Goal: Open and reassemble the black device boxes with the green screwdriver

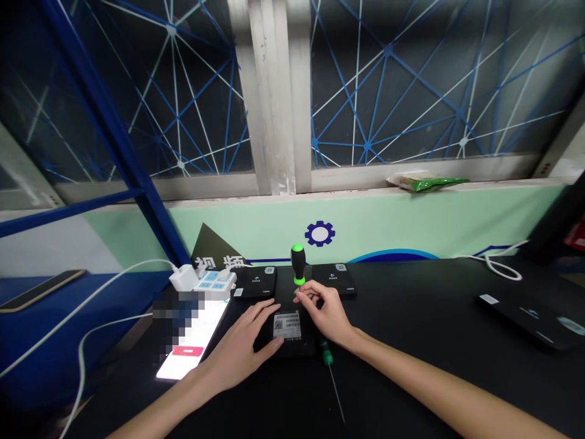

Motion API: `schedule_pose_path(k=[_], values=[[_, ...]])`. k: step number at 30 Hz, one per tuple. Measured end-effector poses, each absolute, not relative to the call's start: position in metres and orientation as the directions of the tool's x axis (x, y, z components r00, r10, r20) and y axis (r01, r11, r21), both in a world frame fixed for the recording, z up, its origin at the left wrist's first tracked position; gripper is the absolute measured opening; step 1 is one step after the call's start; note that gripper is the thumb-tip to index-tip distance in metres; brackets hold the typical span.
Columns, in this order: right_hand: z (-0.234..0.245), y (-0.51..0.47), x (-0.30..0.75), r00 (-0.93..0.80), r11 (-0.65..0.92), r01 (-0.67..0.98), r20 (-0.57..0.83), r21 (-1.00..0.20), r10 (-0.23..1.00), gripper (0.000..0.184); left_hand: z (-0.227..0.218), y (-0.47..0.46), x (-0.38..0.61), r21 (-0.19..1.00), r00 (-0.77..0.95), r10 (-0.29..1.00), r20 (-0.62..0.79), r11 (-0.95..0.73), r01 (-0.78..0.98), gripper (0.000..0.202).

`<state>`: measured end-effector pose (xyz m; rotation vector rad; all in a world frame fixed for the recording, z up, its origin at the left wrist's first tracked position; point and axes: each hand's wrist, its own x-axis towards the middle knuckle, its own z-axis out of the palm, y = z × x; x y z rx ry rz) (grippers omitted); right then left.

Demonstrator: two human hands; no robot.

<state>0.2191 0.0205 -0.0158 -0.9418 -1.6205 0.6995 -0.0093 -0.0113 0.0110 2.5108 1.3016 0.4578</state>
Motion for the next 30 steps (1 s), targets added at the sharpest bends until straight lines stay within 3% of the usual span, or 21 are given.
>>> schedule_pose_path(k=[6, 13, 21, 30], values=[[-0.0186, 0.0229, 0.2180, -0.093, 0.522, 0.243, 0.516, -0.817, 0.851, 0.029, 0.0105, -0.0112, -0.0100, 0.370, 0.541, 0.830, 0.138, -0.549, 0.749, 0.055], [-0.0207, 0.0266, 0.2161, -0.038, 0.442, 0.106, 0.440, -0.891, 0.897, 0.034, 0.0089, -0.0105, -0.0111, 0.364, 0.548, 0.821, 0.157, -0.564, 0.741, 0.054], [-0.0220, 0.0271, 0.2180, -0.073, 0.436, 0.089, 0.431, -0.895, 0.900, 0.032, 0.0107, -0.0111, -0.0099, 0.367, 0.546, 0.823, 0.155, -0.561, 0.742, 0.054], [-0.0236, 0.0258, 0.2178, -0.097, 0.506, 0.224, 0.497, -0.833, 0.862, 0.031, 0.0090, -0.0104, -0.0110, 0.370, 0.551, 0.819, 0.159, -0.567, 0.736, 0.055]])
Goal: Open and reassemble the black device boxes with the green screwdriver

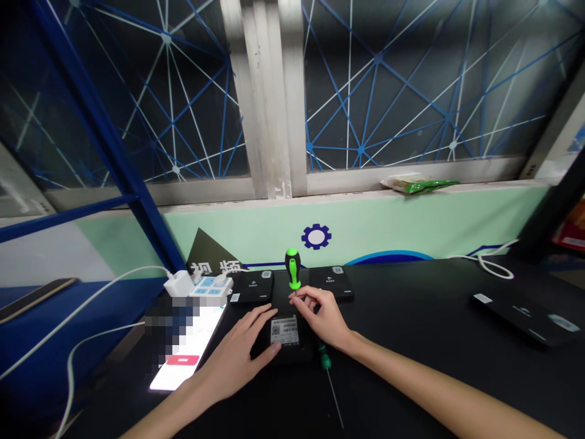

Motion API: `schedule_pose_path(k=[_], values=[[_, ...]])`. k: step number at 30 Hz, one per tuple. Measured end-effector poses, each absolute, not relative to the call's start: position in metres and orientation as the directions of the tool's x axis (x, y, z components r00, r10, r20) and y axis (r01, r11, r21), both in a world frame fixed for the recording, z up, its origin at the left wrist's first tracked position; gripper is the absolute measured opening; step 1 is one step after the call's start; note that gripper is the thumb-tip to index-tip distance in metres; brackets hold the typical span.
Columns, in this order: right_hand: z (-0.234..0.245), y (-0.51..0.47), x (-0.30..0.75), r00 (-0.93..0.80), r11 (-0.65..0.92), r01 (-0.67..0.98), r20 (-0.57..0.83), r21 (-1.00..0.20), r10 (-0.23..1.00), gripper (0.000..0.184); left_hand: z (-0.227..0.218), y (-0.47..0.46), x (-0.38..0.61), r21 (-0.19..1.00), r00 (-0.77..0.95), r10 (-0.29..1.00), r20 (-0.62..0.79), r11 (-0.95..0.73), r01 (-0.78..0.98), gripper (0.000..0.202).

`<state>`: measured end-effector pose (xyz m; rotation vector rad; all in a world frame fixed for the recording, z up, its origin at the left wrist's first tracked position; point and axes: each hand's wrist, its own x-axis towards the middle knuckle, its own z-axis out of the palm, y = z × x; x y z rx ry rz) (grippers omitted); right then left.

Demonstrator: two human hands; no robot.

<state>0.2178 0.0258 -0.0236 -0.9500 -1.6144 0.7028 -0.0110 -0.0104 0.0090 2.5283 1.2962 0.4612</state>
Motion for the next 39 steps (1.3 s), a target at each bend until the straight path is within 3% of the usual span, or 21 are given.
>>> schedule_pose_path(k=[3, 11, 23, 29, 39], values=[[-0.0233, 0.0279, 0.2175, -0.075, 0.524, 0.226, 0.522, -0.821, 0.850, 0.028, 0.0094, -0.0103, -0.0103, 0.366, 0.547, 0.824, 0.144, -0.558, 0.744, 0.057], [-0.0231, 0.0297, 0.2168, -0.023, 0.420, 0.045, 0.419, -0.906, 0.908, 0.035, 0.0081, -0.0101, -0.0113, 0.372, 0.546, 0.823, 0.159, -0.562, 0.739, 0.055], [-0.0220, 0.0255, 0.2185, -0.111, 0.434, 0.096, 0.424, -0.896, 0.899, 0.029, 0.0091, -0.0105, -0.0106, 0.355, 0.547, 0.822, 0.159, -0.564, 0.746, 0.055], [-0.0232, 0.0274, 0.2177, -0.076, 0.451, 0.131, 0.445, -0.883, 0.892, 0.029, 0.0092, -0.0112, -0.0106, 0.361, 0.541, 0.827, 0.154, -0.557, 0.748, 0.055], [-0.0263, 0.0302, 0.2168, -0.056, 0.361, -0.028, 0.362, -0.932, 0.931, 0.035, 0.0077, -0.0110, -0.0107, 0.348, 0.542, 0.827, 0.151, -0.558, 0.754, 0.055]])
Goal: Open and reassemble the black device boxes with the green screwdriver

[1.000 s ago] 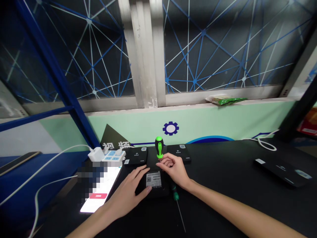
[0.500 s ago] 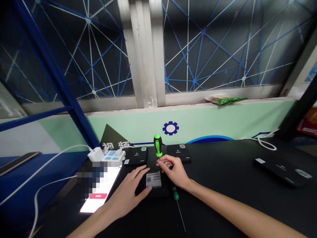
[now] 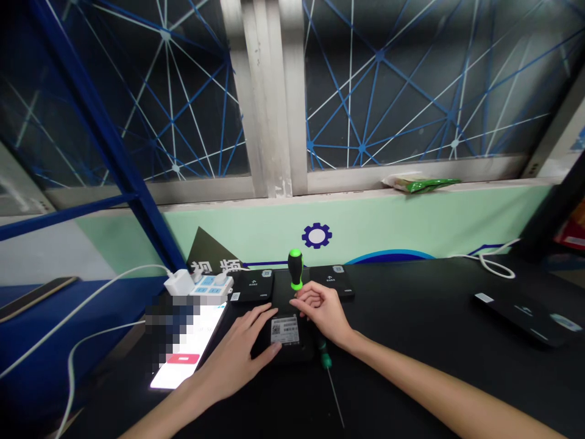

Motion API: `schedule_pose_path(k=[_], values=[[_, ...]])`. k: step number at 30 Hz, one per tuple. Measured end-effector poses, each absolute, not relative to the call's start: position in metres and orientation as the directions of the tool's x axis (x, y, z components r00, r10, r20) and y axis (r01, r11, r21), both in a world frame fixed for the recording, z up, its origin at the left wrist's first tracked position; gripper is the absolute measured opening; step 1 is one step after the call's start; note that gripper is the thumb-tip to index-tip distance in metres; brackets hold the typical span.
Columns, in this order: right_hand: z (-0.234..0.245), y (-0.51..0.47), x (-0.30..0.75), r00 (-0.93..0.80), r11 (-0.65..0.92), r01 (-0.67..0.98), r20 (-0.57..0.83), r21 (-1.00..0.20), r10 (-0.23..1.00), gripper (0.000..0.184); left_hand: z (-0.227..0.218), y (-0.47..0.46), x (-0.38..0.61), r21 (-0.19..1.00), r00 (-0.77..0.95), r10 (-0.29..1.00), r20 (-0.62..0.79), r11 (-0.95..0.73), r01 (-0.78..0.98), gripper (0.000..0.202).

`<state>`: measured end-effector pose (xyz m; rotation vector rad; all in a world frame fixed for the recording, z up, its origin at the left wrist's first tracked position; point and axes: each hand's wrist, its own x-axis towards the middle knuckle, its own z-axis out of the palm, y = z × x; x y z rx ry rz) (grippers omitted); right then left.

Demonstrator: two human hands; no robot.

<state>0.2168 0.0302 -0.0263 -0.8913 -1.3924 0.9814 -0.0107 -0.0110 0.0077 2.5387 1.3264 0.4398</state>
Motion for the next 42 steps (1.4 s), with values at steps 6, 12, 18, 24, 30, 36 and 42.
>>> schedule_pose_path(k=[6, 12, 18, 24, 30, 36, 42], values=[[-0.0238, 0.0278, 0.2181, -0.097, 0.380, 0.006, 0.378, -0.925, 0.921, 0.029, 0.0099, -0.0113, -0.0100, 0.358, 0.544, 0.828, 0.137, -0.554, 0.752, 0.054], [-0.0258, 0.0280, 0.2185, -0.087, 0.410, 0.046, 0.405, -0.911, 0.910, 0.029, 0.0113, -0.0115, -0.0098, 0.360, 0.546, 0.827, 0.137, -0.555, 0.750, 0.055], [-0.0262, 0.0298, 0.2164, -0.065, 0.384, -0.008, 0.384, -0.923, 0.921, 0.034, 0.0105, -0.0122, -0.0108, 0.362, 0.539, 0.836, 0.106, -0.537, 0.762, 0.057], [-0.0264, 0.0299, 0.2179, -0.054, 0.393, -0.011, 0.393, -0.919, 0.918, 0.032, 0.0109, -0.0117, -0.0093, 0.360, 0.536, 0.835, 0.125, -0.541, 0.760, 0.054], [-0.0240, 0.0277, 0.2194, -0.097, 0.401, 0.031, 0.396, -0.916, 0.913, 0.027, 0.0117, -0.0116, -0.0088, 0.357, 0.541, 0.831, 0.128, -0.548, 0.757, 0.054], [-0.0245, 0.0278, 0.2185, -0.108, 0.433, 0.075, 0.425, -0.898, 0.899, 0.027, 0.0078, -0.0101, -0.0105, 0.358, 0.545, 0.826, 0.147, -0.558, 0.749, 0.054], [-0.0259, 0.0292, 0.2176, -0.081, 0.402, 0.031, 0.398, -0.915, 0.914, 0.034, 0.0115, -0.0113, -0.0092, 0.361, 0.541, 0.832, 0.122, -0.545, 0.756, 0.054]])
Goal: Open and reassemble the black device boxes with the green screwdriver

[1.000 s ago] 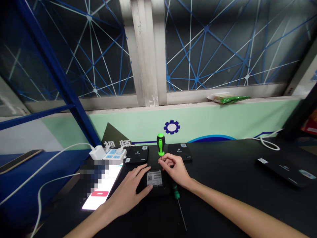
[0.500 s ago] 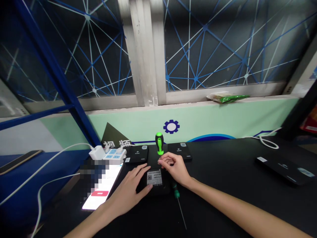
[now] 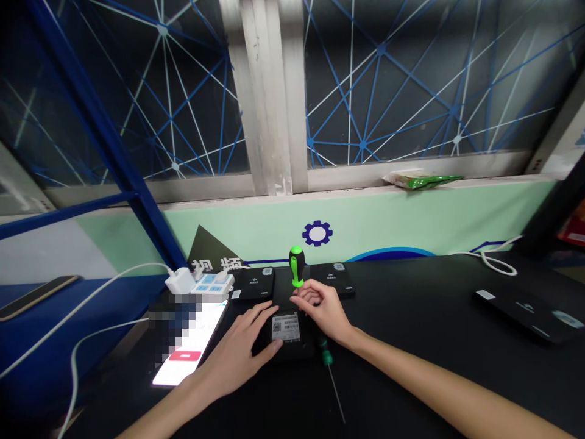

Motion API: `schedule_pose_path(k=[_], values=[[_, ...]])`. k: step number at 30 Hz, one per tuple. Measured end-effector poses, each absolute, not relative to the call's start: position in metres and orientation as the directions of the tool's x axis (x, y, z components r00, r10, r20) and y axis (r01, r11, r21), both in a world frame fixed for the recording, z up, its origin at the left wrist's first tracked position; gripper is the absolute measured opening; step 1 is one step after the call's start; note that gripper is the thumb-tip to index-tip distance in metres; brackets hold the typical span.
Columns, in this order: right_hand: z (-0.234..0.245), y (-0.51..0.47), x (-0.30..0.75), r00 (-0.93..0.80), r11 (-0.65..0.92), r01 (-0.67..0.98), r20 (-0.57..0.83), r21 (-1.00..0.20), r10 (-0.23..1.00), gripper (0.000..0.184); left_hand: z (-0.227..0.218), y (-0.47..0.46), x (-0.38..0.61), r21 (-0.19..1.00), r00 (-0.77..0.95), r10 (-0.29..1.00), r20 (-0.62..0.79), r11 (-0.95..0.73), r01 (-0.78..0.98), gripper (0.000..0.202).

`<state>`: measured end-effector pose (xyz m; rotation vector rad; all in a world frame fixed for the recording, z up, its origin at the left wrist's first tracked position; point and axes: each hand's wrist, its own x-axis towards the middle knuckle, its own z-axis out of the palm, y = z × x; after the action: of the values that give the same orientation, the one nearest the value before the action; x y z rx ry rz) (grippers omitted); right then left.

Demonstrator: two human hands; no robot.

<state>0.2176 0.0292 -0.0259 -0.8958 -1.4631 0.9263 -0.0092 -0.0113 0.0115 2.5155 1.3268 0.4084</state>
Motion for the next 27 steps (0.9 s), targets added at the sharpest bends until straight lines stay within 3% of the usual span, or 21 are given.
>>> schedule_pose_path(k=[5, 17, 27], values=[[-0.0236, 0.0275, 0.2181, -0.080, 0.401, 0.000, 0.399, -0.916, 0.913, 0.034, 0.0139, -0.0129, -0.0091, 0.364, 0.540, 0.833, 0.122, -0.543, 0.757, 0.054], [-0.0236, 0.0260, 0.2194, -0.130, 0.430, 0.099, 0.417, -0.897, 0.900, 0.030, 0.0137, -0.0126, -0.0091, 0.354, 0.542, 0.832, 0.115, -0.545, 0.760, 0.055], [-0.0240, 0.0273, 0.2168, -0.145, 0.404, 0.024, 0.397, -0.914, 0.906, 0.032, 0.0107, -0.0116, -0.0102, 0.364, 0.541, 0.831, 0.129, -0.547, 0.754, 0.056]])
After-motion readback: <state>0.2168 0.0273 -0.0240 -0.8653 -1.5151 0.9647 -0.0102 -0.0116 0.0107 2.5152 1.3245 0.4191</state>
